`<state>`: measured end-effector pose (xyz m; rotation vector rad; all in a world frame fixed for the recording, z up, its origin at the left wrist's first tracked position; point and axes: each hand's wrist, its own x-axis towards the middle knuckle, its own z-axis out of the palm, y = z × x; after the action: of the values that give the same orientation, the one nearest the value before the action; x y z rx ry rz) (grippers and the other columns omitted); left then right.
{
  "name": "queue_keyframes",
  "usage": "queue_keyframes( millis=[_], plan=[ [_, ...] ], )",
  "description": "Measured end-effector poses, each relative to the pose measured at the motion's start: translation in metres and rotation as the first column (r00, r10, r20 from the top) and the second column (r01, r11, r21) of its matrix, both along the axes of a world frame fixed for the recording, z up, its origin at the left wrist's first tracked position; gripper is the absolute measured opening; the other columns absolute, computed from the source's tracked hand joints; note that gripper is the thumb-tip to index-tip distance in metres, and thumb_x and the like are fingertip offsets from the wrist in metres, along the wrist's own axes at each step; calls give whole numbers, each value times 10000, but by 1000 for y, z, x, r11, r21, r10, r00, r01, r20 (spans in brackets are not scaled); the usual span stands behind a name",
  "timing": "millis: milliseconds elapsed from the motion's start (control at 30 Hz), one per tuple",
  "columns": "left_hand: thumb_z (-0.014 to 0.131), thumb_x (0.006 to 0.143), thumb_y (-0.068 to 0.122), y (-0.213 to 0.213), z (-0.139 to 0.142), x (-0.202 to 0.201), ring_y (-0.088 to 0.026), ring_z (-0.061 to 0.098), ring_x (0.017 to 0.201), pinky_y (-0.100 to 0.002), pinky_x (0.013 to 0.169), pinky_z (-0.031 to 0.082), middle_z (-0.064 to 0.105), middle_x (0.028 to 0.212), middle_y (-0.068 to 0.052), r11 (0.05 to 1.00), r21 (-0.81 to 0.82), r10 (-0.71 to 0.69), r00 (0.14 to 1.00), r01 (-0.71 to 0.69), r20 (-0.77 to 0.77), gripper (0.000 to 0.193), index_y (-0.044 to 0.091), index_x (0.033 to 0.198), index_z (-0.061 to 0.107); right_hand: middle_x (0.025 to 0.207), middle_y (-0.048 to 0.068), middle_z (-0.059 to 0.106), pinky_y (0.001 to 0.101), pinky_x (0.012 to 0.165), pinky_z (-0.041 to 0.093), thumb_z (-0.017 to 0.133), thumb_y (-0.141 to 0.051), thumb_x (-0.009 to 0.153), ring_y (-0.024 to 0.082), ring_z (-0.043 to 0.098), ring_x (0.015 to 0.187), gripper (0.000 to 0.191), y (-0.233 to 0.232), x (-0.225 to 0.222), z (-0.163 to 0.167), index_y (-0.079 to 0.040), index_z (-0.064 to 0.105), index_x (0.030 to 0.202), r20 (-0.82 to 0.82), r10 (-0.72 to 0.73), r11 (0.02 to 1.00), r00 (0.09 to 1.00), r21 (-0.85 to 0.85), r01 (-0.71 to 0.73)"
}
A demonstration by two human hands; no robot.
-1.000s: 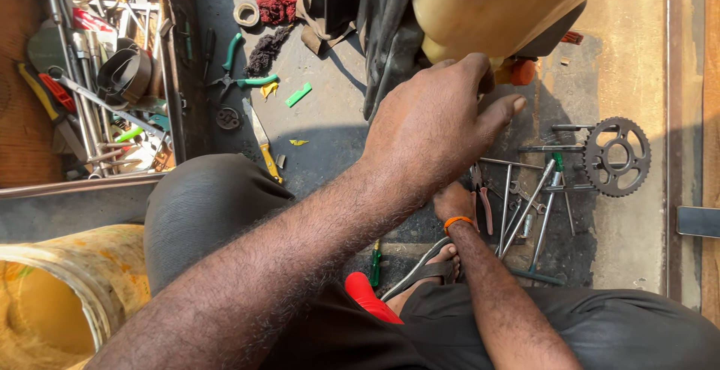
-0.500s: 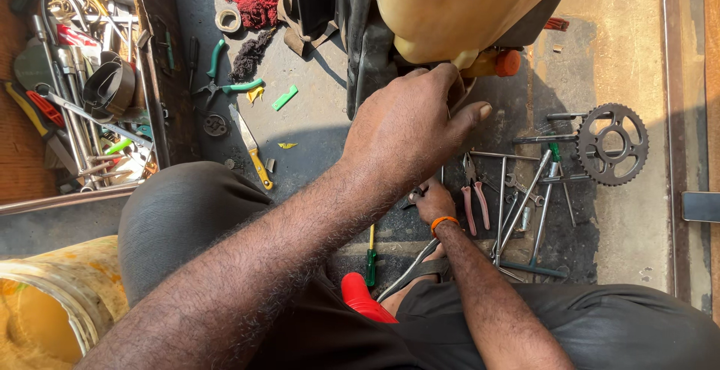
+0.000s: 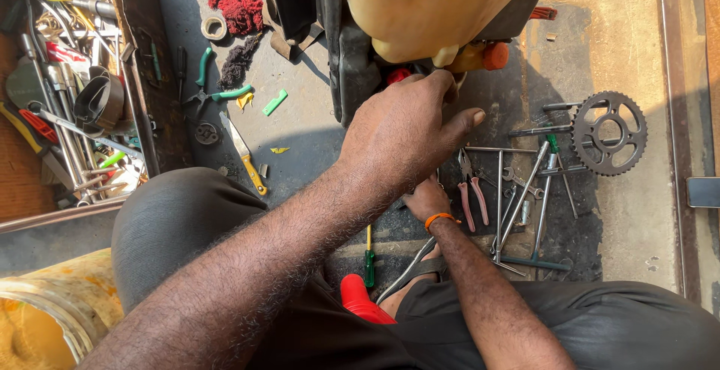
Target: The person sits on the ground beside a motorcycle and works on a component under its fuel tank area. They handle small metal parts, fit a rubber and metal piece together by hand, pick up a screwdriver, and use both hands to position and press parts into place on the bike.
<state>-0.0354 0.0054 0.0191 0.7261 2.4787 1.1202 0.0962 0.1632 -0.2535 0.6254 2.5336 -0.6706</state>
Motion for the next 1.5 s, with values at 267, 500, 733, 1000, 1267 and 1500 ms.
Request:
queue_keyframes(
  millis=[267,500,733,1000,1267,1500],
  plan=[
    [712,864,494,1,-5,-2,-355,741,862,-510,745,588,750,936,-153,999,-8,-51,998,51,-47,473,71,1073,682,1471,203,438,553,1033,488,694,-131,887,454,599,1168,580,-26,4,-3,-119,492,1430,-11,76,986,997,147,-73],
    [714,884,496,-1,-9,-5,-356,733,913,-509,784,581,750,929,-166,991,-105,-80,997,79,-6,471,78,1095,657,1338,221,489,529,1022,503,717,-89,839,445,598,1185,644,-20,5,8,-229,502,1430,-9,79,993,997,88,-77],
    [717,884,487,2,-23,-1,-373,719,937,-518,797,570,735,946,-170,983,-137,-126,992,122,-16,440,77,1033,659,1130,143,718,469,969,545,830,-141,751,342,697,1076,512,0,-9,24,-83,631,1220,-117,3,984,993,-177,-24],
    [668,884,584,4,-34,20,-376,707,1023,-497,871,565,692,1093,-215,1000,-10,-5,977,8,211,660,53,1266,582,1108,134,740,382,833,602,813,-195,793,213,725,993,502,31,-33,206,-45,602,1223,-10,167,914,986,-373,-158],
    [373,1004,634,24,-2,30,-206,643,937,-429,875,549,705,1065,-86,857,320,-240,237,-404,941,662,77,1236,646,1099,141,636,400,826,562,768,-166,835,266,676,990,478,12,-26,361,-60,609,1273,-383,394,910,835,35,-413],
    [449,1024,515,44,17,21,-177,655,966,-374,888,533,694,1057,-77,798,387,-274,295,-461,916,519,90,1241,653,1126,87,676,381,915,591,705,-155,953,178,673,1027,317,63,-25,358,-33,650,1240,-386,-470,605,794,-796,-30]
  ],
)
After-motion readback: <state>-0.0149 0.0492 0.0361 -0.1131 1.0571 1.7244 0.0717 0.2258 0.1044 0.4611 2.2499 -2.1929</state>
